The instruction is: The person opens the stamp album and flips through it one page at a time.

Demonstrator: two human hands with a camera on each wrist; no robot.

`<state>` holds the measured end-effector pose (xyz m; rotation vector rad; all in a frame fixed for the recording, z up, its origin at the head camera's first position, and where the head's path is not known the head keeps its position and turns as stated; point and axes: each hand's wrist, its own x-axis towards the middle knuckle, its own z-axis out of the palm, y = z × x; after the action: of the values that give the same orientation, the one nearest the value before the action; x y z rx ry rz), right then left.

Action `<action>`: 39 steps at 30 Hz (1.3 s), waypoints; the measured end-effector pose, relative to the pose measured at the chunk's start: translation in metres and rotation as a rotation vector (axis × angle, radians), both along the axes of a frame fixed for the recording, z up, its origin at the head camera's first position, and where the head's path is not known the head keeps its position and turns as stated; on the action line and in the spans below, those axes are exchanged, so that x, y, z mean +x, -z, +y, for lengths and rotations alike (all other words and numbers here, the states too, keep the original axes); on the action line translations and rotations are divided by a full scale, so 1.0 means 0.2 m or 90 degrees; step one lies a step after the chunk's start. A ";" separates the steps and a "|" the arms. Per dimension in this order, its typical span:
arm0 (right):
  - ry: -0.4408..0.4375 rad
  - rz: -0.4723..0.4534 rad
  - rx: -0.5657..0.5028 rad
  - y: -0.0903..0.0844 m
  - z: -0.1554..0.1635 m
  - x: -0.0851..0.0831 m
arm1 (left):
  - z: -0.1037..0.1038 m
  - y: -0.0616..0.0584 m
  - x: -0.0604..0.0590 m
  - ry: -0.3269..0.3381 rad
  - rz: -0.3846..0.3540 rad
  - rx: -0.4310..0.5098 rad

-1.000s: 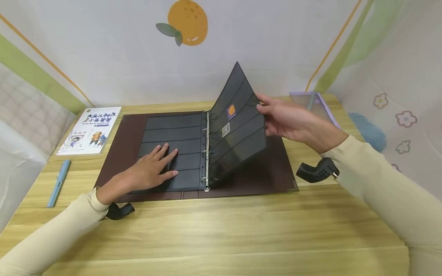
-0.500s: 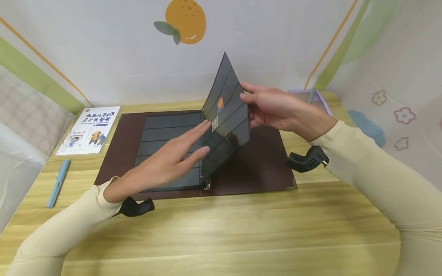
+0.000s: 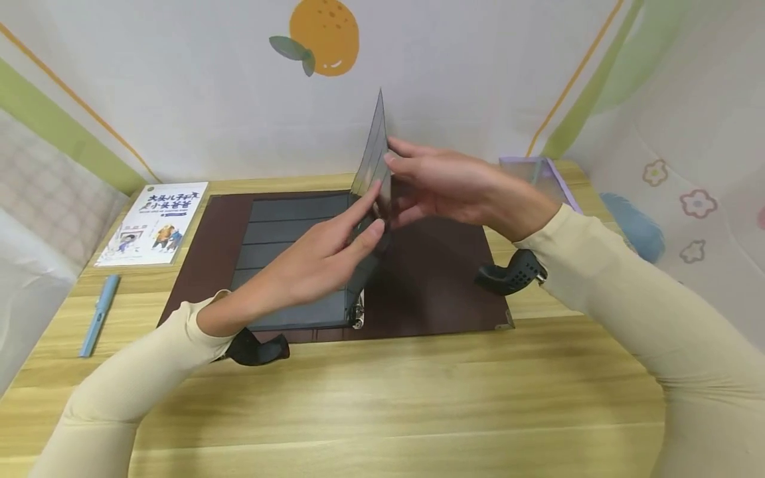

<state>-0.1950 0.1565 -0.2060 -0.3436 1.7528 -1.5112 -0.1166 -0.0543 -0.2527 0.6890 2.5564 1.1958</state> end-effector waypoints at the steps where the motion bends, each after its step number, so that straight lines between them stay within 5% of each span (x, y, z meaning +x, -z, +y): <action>1: -0.005 0.005 -0.003 0.00 -0.01 0.00 | -0.01 -0.01 0.01 -0.014 -0.002 0.002; 6: -0.014 0.036 -0.028 0.03 -0.06 0.01 | -0.05 -0.04 0.03 -0.078 -0.019 0.017; 10: -0.006 0.102 -0.004 0.11 -0.08 0.00 | -0.10 -0.06 0.03 -0.090 -0.051 0.034; 15: -0.083 0.393 0.324 0.32 -0.02 0.01 | -0.14 -0.07 0.03 -0.092 -0.089 0.050; 18: -0.180 0.491 0.526 0.47 0.05 0.04 | -0.16 -0.06 0.03 -0.101 -0.099 0.054; 21: -0.261 0.456 0.617 0.58 0.12 0.07 | -0.18 -0.07 0.03 -0.112 -0.094 0.042; 24: -0.290 0.423 0.622 0.65 0.15 0.08 | -0.21 -0.07 0.03 -0.111 -0.114 0.075; 33: -0.298 0.397 0.605 0.65 0.16 0.06 | -0.42 -0.06 0.07 -0.137 -0.215 0.230; 39: -0.300 0.381 0.591 0.66 0.16 0.06 | -0.69 0.02 0.10 -0.211 -0.187 0.177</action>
<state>-0.1831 0.1885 -0.3374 -0.6867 2.3902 -0.1699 -0.0963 -0.1931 -0.2564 0.1190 2.3364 1.6419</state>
